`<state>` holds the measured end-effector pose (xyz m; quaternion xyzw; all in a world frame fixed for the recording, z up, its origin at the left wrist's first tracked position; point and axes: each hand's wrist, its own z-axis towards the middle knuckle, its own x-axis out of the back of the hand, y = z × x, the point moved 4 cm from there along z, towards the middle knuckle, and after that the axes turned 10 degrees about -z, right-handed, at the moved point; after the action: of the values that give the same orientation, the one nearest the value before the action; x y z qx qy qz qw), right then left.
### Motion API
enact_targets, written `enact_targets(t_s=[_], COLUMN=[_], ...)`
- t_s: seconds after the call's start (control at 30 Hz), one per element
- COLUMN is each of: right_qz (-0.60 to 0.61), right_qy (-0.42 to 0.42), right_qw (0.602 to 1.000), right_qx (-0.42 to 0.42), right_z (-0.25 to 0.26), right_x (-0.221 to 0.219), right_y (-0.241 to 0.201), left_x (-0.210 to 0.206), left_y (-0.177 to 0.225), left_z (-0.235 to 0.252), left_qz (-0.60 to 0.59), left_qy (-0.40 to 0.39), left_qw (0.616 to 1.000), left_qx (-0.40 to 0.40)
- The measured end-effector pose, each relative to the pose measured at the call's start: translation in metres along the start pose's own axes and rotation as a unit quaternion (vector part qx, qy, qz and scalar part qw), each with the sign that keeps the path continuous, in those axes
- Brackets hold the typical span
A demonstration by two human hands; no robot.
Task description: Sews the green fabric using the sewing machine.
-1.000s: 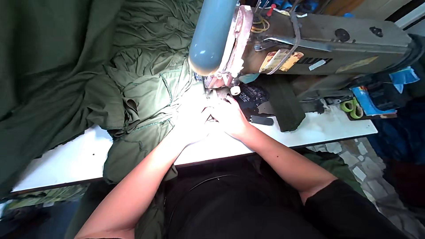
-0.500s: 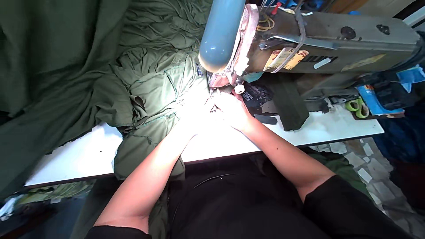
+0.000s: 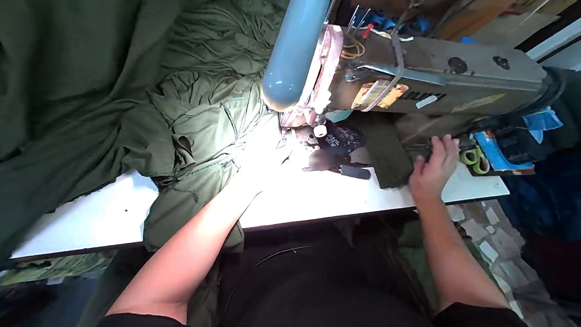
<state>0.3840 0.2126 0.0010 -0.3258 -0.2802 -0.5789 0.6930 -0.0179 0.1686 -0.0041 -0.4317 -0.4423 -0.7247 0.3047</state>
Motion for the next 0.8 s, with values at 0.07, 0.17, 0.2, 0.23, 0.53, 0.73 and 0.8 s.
enact_targets(t_s=[0.07,0.17,0.2,0.23,0.53,0.73,0.8], right_qz=[-0.005,0.006,0.011,0.014,-0.019,-0.025,-0.014], right_qy=[0.008,0.018,0.022,0.023,-0.125,-0.141,-0.092], right_qw=[1.0,1.0,1.0,1.0,0.991,0.989,0.995], right_qx=[0.005,0.007,0.009,0.01,-0.035,-0.044,-0.032], right_z=[-0.005,-0.007,-0.007,-0.007,-0.005,-0.006,-0.009], right_x=[-0.006,-0.005,-0.006,-0.006,-0.005,-0.008,-0.007], right_y=[0.001,0.002,0.002,0.002,-0.005,-0.006,-0.002], left_x=[0.0,0.002,0.002,0.002,-0.004,-0.004,-0.003], left_y=[-0.001,0.001,0.001,0.0,-0.006,-0.005,-0.004], left_z=[0.001,0.001,0.002,0.002,0.005,0.003,0.002], left_qz=[0.009,0.006,0.003,-0.003,0.012,0.009,0.007], left_qy=[-0.012,-0.019,-0.021,-0.023,0.017,0.033,0.026], left_qw=[1.0,1.0,1.0,1.0,1.0,0.999,1.0], left_qx=[0.007,0.011,0.013,0.016,-0.002,-0.008,-0.005])
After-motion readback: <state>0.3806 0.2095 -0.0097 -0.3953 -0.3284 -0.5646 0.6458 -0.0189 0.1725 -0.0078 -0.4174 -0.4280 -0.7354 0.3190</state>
